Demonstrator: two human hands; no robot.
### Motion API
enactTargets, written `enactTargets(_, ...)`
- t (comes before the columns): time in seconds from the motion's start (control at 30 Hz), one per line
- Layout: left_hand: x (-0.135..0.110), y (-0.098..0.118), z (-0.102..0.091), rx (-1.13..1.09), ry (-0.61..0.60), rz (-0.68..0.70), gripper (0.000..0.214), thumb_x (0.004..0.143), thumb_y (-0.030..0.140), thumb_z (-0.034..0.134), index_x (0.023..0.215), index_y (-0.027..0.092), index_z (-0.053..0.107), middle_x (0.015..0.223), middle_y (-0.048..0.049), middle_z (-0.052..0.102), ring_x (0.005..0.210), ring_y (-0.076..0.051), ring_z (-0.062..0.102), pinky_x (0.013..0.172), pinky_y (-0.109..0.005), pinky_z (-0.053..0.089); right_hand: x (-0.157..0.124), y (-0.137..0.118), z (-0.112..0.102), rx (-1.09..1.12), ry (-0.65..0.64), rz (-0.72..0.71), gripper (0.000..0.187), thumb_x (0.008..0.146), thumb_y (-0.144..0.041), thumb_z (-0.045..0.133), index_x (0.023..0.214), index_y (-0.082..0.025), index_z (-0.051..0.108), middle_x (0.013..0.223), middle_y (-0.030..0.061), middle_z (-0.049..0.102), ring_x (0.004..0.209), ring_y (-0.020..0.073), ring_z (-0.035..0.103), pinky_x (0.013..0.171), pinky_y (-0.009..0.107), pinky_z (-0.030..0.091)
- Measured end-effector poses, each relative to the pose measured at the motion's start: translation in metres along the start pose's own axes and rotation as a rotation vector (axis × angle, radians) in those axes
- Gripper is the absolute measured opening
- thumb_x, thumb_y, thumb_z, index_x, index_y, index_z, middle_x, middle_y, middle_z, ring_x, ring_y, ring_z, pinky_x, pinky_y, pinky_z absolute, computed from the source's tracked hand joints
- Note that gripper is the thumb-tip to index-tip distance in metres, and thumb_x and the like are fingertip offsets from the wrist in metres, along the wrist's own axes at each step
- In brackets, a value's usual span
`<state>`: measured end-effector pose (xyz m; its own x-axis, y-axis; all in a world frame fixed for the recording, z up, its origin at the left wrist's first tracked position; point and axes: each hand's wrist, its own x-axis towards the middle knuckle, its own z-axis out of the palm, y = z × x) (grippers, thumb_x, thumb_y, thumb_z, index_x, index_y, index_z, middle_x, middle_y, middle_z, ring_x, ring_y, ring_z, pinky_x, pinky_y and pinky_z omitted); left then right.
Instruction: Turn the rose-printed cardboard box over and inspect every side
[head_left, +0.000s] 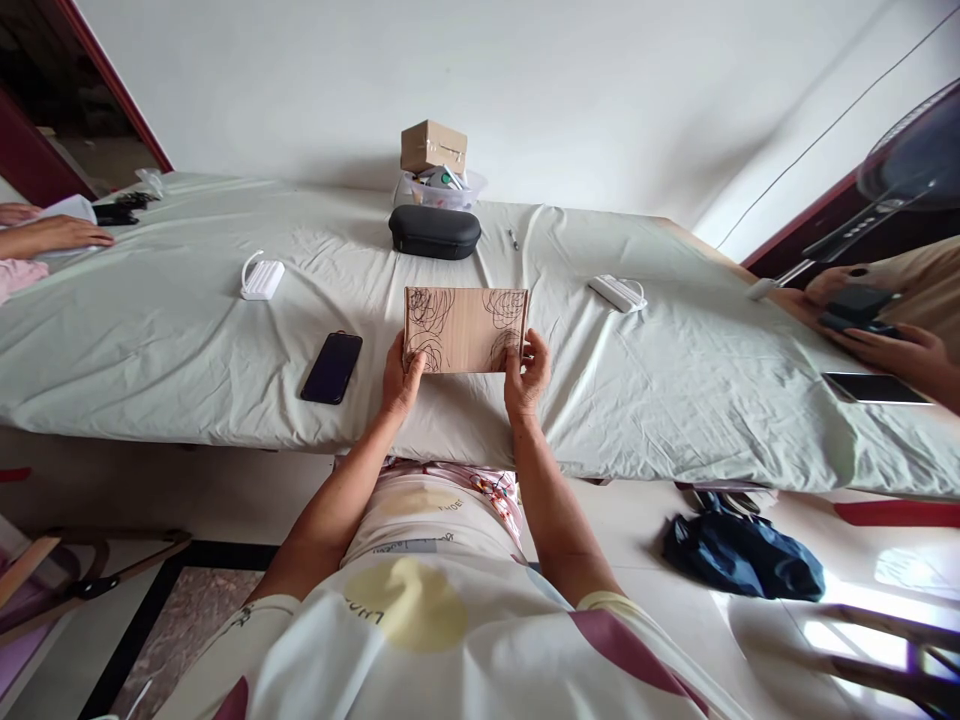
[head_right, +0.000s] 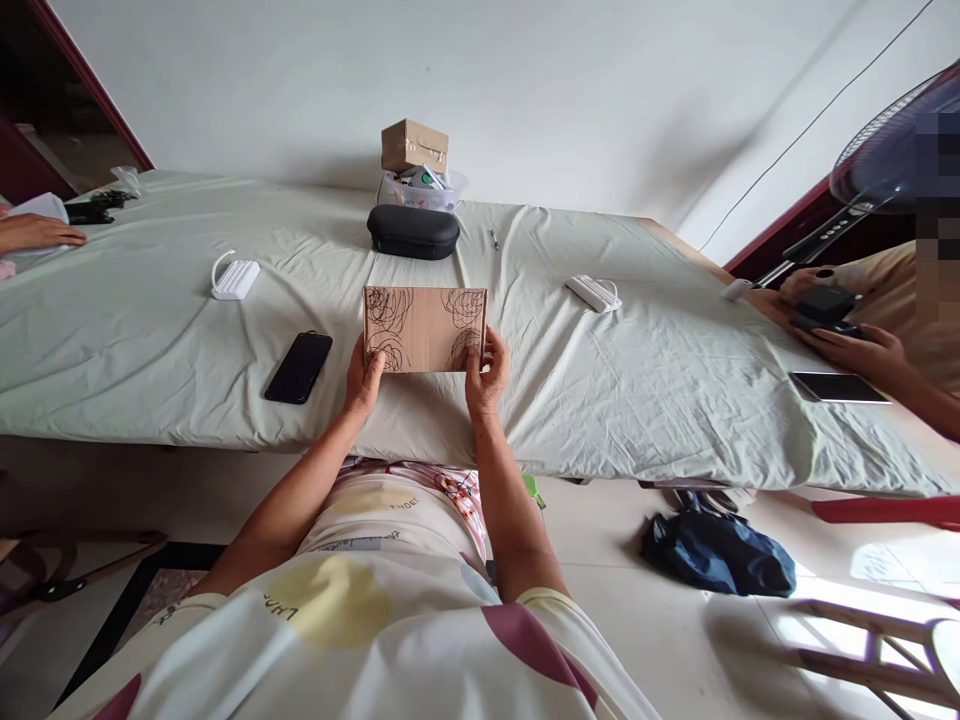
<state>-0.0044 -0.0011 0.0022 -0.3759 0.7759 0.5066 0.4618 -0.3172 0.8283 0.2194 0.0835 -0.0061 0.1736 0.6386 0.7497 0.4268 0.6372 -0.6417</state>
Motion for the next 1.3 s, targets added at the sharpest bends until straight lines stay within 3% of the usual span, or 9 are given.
enactTargets(0.2,0.000,-0.010,-0.002,-0.082,0.093,-0.044,0.082,0.101,0.080,0.035,0.150,0.016,0.055,0.150,-0.0204,0.061,0.146,-0.032,0.058,0.126,-0.050,0.046,-0.001,-0.010,-0.002,0.060,0.005,-0.115,0.050,0.106,-0.047,0.049,0.150,-0.025,0.054,0.146,0.0171,0.060,0.133,0.0305,0.063,0.088,0.042,0.062)
enactTargets(0.4,-0.002,-0.005,0.001,-0.055,0.139,-0.002,0.087,0.098,0.073,0.054,0.161,0.017,0.038,0.165,-0.0226,0.047,0.157,-0.035,0.044,0.131,-0.051,0.038,-0.001,-0.015,-0.002,-0.020,-0.043,-0.187,0.046,0.108,-0.041,0.045,0.151,-0.025,0.054,0.149,0.0185,0.059,0.138,0.0298,0.061,0.095,0.047,0.063)
enactTargets(0.53,-0.001,-0.003,0.001,0.034,0.119,0.032,0.073,0.103,0.064,0.049,0.160,0.018,0.042,0.163,-0.0220,0.050,0.156,-0.034,0.044,0.131,-0.052,0.037,-0.003,-0.018,0.001,-0.153,-0.103,-0.279,0.044,0.108,-0.038,0.045,0.148,-0.027,0.061,0.148,0.0159,0.061,0.144,0.0318,0.058,0.116,0.060,0.052)
enactTargets(0.63,-0.001,-0.001,0.001,0.151,0.111,0.073,0.063,0.106,0.057,0.045,0.155,0.019,0.052,0.164,-0.0202,0.050,0.158,-0.033,0.043,0.133,-0.052,0.033,-0.008,-0.027,0.005,-0.257,-0.220,-0.364,0.045,0.106,-0.038,0.049,0.149,-0.030,0.062,0.155,0.0125,0.059,0.153,0.0342,0.048,0.125,0.065,0.041)
enactTargets(0.77,-0.006,0.008,0.005,0.300,0.095,0.142,0.047,0.105,0.046,0.050,0.143,0.024,0.069,0.169,-0.0156,0.044,0.164,-0.036,0.033,0.135,-0.057,0.024,-0.018,-0.045,0.014,-0.358,-0.454,-0.491,0.049,0.104,-0.042,0.057,0.152,-0.034,0.060,0.164,0.0069,0.055,0.160,0.0322,0.041,0.132,0.061,0.031)
enactTargets(0.9,-0.010,0.019,0.008,0.339,0.012,0.174,0.045,0.100,0.035,0.058,0.143,0.029,0.070,0.169,-0.0119,0.048,0.166,-0.037,0.028,0.136,-0.064,0.015,-0.021,-0.053,0.018,-0.366,-0.587,-0.497,0.052,0.105,-0.042,0.055,0.157,-0.033,0.056,0.165,0.0067,0.055,0.160,0.0304,0.040,0.134,0.057,0.027)
enactTargets(1.0,-0.010,0.022,0.008,0.341,-0.021,0.160,0.049,0.097,0.031,0.060,0.146,0.030,0.069,0.169,-0.0109,0.048,0.166,-0.038,0.026,0.136,-0.064,0.013,-0.018,-0.046,0.016,-0.375,-0.526,-0.434,0.053,0.107,-0.038,0.052,0.158,-0.028,0.055,0.163,0.0098,0.057,0.159,0.0306,0.042,0.133,0.058,0.029)
enactTargets(1.17,-0.008,0.021,0.007,0.321,-0.025,0.149,0.051,0.094,0.027,0.059,0.144,0.030,0.070,0.170,-0.0098,0.047,0.166,-0.038,0.026,0.136,-0.066,0.012,-0.010,-0.022,0.011,-0.376,-0.237,-0.327,0.046,0.107,-0.035,0.048,0.150,-0.030,0.062,0.161,0.0116,0.056,0.157,0.0337,0.043,0.126,0.064,0.038)
enactTargets(1.3,-0.008,0.020,0.008,0.332,-0.004,0.151,0.052,0.092,0.026,0.061,0.143,0.029,0.070,0.170,-0.0095,0.047,0.166,-0.038,0.027,0.137,-0.064,0.013,-0.006,-0.003,0.011,-0.259,-0.107,-0.189,0.045,0.107,-0.037,0.045,0.146,-0.025,0.065,0.147,0.0169,0.061,0.138,0.0321,0.060,0.115,0.057,0.052)
